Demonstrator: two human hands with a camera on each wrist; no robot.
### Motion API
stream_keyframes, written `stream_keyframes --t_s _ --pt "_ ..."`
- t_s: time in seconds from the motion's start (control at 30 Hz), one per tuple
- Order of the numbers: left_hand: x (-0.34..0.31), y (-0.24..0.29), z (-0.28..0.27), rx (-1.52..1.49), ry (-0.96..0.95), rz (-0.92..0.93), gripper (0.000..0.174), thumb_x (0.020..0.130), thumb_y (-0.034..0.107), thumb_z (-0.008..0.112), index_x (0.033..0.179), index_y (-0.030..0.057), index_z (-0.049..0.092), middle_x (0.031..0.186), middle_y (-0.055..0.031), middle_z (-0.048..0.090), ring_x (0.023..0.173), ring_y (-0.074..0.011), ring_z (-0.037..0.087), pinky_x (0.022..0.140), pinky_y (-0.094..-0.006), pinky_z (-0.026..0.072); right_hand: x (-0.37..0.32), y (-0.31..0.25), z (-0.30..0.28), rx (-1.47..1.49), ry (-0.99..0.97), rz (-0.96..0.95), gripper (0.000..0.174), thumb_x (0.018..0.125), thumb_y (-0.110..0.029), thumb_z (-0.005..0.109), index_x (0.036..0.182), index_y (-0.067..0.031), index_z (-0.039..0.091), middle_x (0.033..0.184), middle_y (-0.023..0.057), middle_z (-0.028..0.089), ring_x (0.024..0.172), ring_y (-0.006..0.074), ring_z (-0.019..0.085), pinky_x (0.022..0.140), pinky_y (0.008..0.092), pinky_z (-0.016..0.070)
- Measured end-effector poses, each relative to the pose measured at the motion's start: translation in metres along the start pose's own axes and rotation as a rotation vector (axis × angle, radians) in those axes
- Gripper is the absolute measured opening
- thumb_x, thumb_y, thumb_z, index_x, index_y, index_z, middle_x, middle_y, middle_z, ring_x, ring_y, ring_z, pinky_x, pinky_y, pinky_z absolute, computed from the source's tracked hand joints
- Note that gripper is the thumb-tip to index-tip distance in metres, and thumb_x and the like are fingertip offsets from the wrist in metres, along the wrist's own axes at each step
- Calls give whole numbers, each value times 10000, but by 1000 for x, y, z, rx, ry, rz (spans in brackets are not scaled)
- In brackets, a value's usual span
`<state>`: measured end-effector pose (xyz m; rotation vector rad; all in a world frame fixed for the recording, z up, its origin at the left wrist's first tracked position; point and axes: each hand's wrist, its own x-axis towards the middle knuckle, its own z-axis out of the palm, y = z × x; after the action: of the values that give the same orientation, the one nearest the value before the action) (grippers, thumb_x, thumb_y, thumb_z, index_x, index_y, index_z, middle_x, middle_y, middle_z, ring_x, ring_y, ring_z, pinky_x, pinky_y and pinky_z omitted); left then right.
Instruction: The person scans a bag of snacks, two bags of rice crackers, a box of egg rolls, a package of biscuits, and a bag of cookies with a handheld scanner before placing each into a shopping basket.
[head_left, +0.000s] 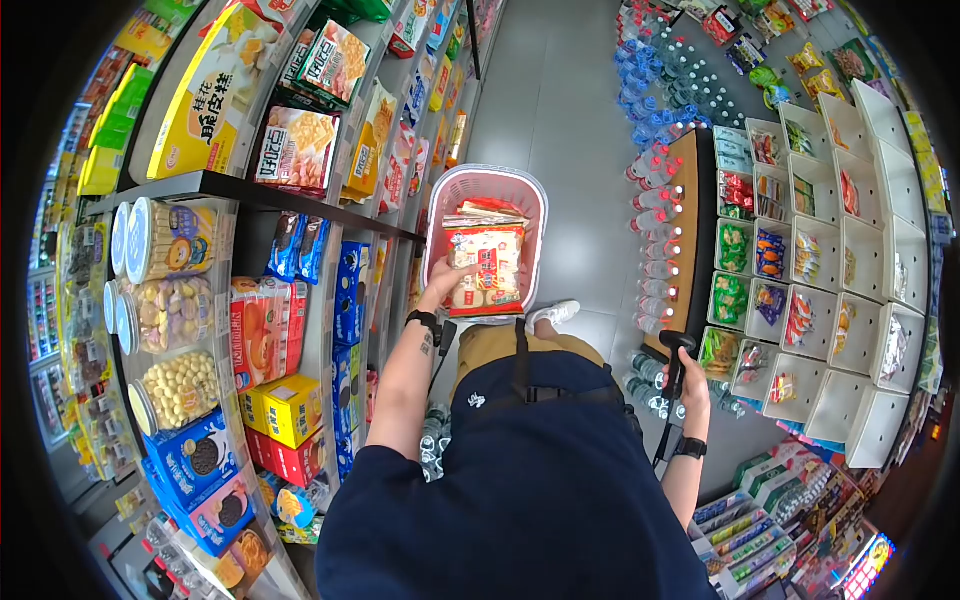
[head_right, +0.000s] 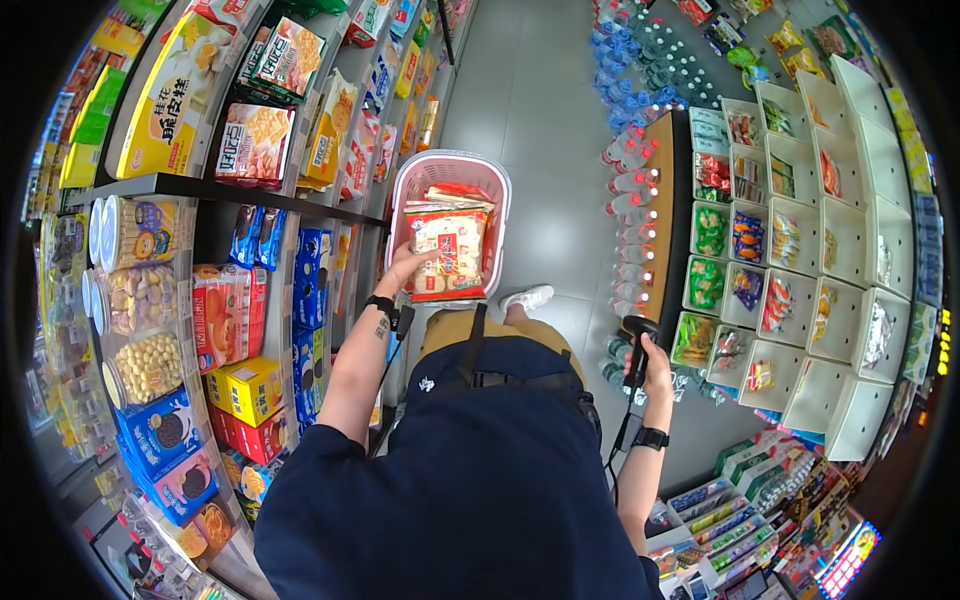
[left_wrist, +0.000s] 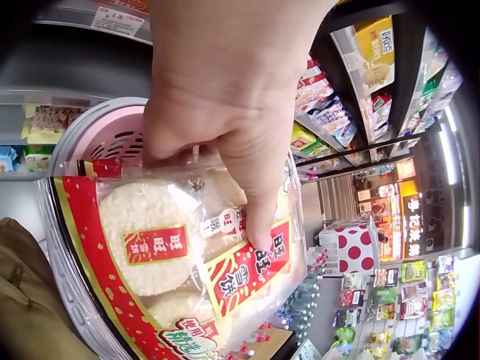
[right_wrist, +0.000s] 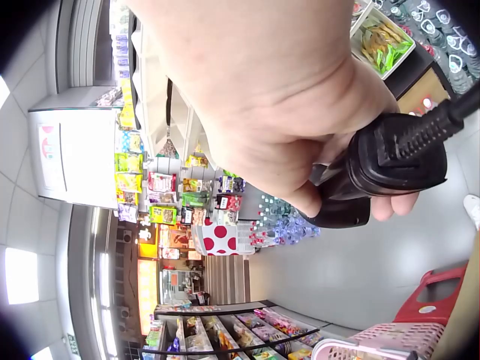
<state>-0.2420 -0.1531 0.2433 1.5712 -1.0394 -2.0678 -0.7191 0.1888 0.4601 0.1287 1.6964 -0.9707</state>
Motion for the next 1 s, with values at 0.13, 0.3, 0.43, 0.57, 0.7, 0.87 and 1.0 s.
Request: stream_keyframes --t_s 0.13,0.3,0.43,0.57,0.7,0.87,1.0 --pt "-16 21 12 101 127 -93 798 732 219 938 1313 -34 454 1212 -180 653 1064 -264 692 847 -415 613 1 0 3 2 -5 -2 444 1005 -447 615 1121 -18 597 724 97 655 545 205 628 493 359 546" --pt "-30 41 17 58 147 82 899 683 254 968 1309 -50 399 1222 -184 629 1108 -247 654 913 -390 570 -2 -12 15 -6 -20 -1 379 1025 -440 582 1022 -62 603 734 112 666 546 216 627 515 358 539" --pt "-57 78 -5 275 322 309 892 641 303 980 1246 -41 424 1153 -196 675 1041 -272 689 912 -378 556 -3 -14 19 5 -24 -4 366 1021 -429 593 1015 -63 599 729 112 666 545 213 627 508 360 542" --pt "-92 117 7 639 606 285 856 623 386 944 1187 -20 443 1059 -245 709 1025 -389 698 885 -460 547 0 -14 22 -5 -16 -14 404 999 -433 635 1064 -36 610 738 109 662 550 210 622 508 357 541" --pt "-70 94 18 781 722 182 775 660 375 919 1137 -12 445 1043 -252 682 1000 -423 670 883 -496 534 6 -18 26 4 -32 -15 406 999 -434 633 1068 -35 609 743 110 665 553 209 628 511 357 544" --pt "-47 71 29 880 845 143 785 665 371 914 1174 4 442 1135 -238 639 1103 -419 611 961 -507 497 5 -24 27 -26 -37 -29 406 1004 -436 623 1081 -37 613 749 109 671 555 202 634 517 350 551" --pt "-41 70 32 884 888 136 787 672 372 910 1183 9 435 1149 -227 631 1130 -408 598 970 -510 490 4 -20 21 -20 -37 -29 406 1007 -435 619 1090 -38 612 750 108 673 556 203 635 517 352 552"
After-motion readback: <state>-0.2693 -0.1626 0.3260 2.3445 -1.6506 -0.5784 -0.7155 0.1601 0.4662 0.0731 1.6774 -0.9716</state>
